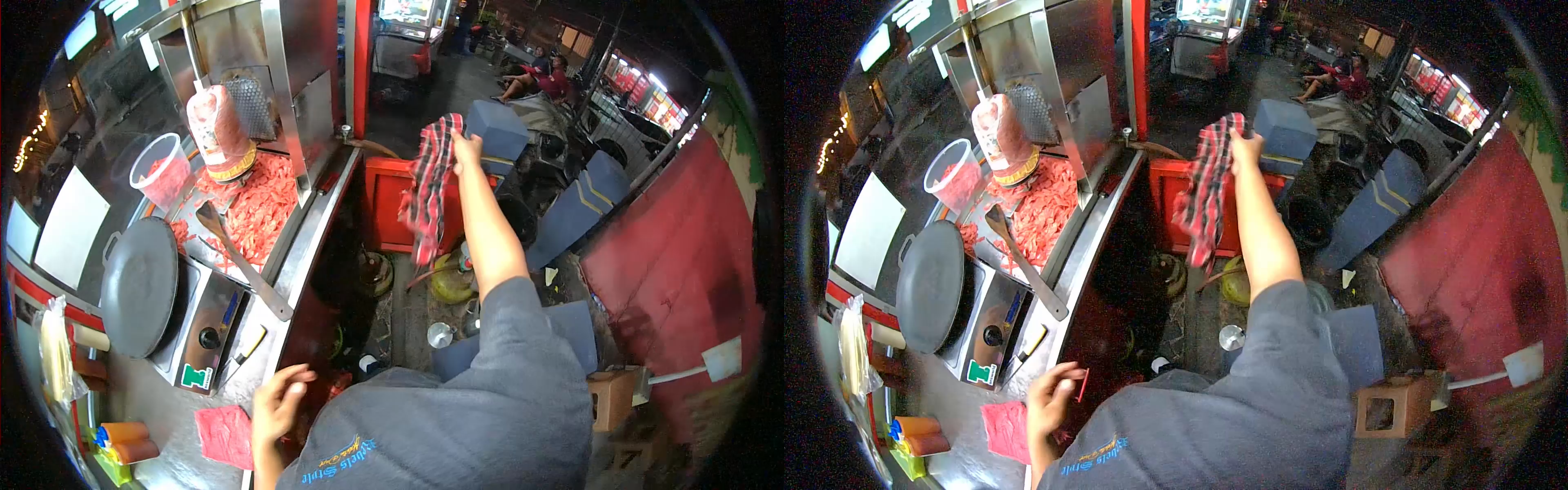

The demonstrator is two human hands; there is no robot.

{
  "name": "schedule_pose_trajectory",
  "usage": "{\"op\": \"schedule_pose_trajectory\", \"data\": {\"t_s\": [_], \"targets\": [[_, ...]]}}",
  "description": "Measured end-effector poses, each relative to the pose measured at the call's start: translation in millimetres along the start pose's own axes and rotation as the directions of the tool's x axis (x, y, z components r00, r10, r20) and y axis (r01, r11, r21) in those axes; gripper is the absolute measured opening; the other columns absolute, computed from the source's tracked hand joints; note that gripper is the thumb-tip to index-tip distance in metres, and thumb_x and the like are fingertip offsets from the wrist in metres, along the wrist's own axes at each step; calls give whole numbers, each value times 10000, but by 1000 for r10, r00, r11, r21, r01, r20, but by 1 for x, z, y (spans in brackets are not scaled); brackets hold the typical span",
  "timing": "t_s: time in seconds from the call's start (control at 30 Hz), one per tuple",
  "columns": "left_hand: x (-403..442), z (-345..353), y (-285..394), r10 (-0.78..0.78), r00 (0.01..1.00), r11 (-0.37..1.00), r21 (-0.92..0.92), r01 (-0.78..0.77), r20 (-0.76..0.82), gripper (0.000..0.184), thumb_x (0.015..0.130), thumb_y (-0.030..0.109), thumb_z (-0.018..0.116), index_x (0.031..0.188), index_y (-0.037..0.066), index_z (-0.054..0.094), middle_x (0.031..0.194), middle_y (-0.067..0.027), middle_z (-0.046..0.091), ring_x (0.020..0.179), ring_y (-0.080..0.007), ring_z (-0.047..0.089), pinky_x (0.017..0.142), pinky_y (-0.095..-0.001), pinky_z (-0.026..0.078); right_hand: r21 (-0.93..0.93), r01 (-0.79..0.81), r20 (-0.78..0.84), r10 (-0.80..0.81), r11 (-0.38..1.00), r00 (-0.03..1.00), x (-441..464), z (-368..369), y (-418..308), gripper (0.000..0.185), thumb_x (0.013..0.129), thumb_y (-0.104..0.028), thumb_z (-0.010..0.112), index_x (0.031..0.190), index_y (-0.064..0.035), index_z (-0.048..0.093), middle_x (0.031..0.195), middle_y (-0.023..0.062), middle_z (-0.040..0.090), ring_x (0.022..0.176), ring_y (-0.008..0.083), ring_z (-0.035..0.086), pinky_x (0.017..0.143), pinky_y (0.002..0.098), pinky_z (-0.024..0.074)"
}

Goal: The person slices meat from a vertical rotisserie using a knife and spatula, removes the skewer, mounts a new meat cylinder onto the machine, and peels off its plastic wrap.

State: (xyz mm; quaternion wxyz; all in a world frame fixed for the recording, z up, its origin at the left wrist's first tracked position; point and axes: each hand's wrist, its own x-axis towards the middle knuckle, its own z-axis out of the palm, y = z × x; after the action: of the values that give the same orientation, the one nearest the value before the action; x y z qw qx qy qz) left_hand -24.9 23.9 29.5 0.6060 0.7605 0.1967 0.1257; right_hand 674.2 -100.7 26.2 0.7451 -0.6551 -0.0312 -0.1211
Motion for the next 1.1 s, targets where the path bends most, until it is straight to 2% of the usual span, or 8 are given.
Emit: {"op": "schedule_pose_trajectory", "data": {"t_s": [0.17,0.23,0.33,0.47,0.53,0.67,0.87,1.1], "targets": [[-69,-67,-81,97,484,977,174,119,-870,260,1060,139,566,1247,-25,641,1092,-122,693,1064,-211,664,969,-324,500,-664,52,-52,-116,746,992,-47,-41,92,346,919,-258,701,1149,-13,617,1158,227,701,1110,379,671,944,493,513],[-91,-77,-92,200,356,818,356,453,-913,398,1028,210,624,1341,-32,587,1327,-208,622,1264,-336,573,1111,-423,416,-436,33,264,93,899,960,-110,-67,222,223,985,-292,608,965,-70,613,721,138,603,516,325,564,475,527,454],[-138,-86,-145,-107,534,508,415,754,-839,805,889,437,741,1489,-15,451,1533,-325,416,1473,-460,335,1228,-582,189,-819,-408,308,909,404,282,-284,-95,271,140,942,-245,658,952,-107,632,716,106,648,537,235,598,397,420,396],[-152,-72,-146,68,463,578,413,704,-884,373,933,259,698,1275,122,639,1351,-131,588,1311,-330,512,1106,-513,342,-831,-106,546,837,547,34,-454,-79,248,239,935,-211,643,1104,-73,739,862,73,736,842,236,719,725,453,540],[-155,-76,-137,64,367,641,320,698,-928,268,935,248,709,1128,70,652,1172,-181,641,1147,-354,594,976,-472,433,-307,472,767,508,826,-392,-490,-50,201,244,929,-185,628,1080,-29,740,1006,158,762,954,301,726,840,421,553],[-148,-65,-65,-134,413,854,106,509,-901,320,949,304,725,1078,29,623,966,-214,662,928,-376,666,803,-444,509,40,373,591,280,927,-756,-544,-3,15,271,976,-239,677,1161,-44,713,1099,174,741,998,312,715,875,395,556],[-141,-26,-27,-6,754,942,249,224,-657,456,950,284,726,1193,-29,500,1134,-254,651,1014,-440,669,894,-457,528,214,-25,912,-208,977,-354,-615,10,-110,495,911,-163,777,1339,-20,575,1133,145,670,1026,244,648,892,337,518],[-195,-39,-19,-123,814,942,191,275,-568,541,881,364,806,1181,-2,543,1054,-225,694,1029,-401,681,875,-439,532,158,-86,865,-180,984,-468,-631,1,-124,153,918,-66,728,1040,26,722,1011,130,703,931,205,664,832,315,523]]}}
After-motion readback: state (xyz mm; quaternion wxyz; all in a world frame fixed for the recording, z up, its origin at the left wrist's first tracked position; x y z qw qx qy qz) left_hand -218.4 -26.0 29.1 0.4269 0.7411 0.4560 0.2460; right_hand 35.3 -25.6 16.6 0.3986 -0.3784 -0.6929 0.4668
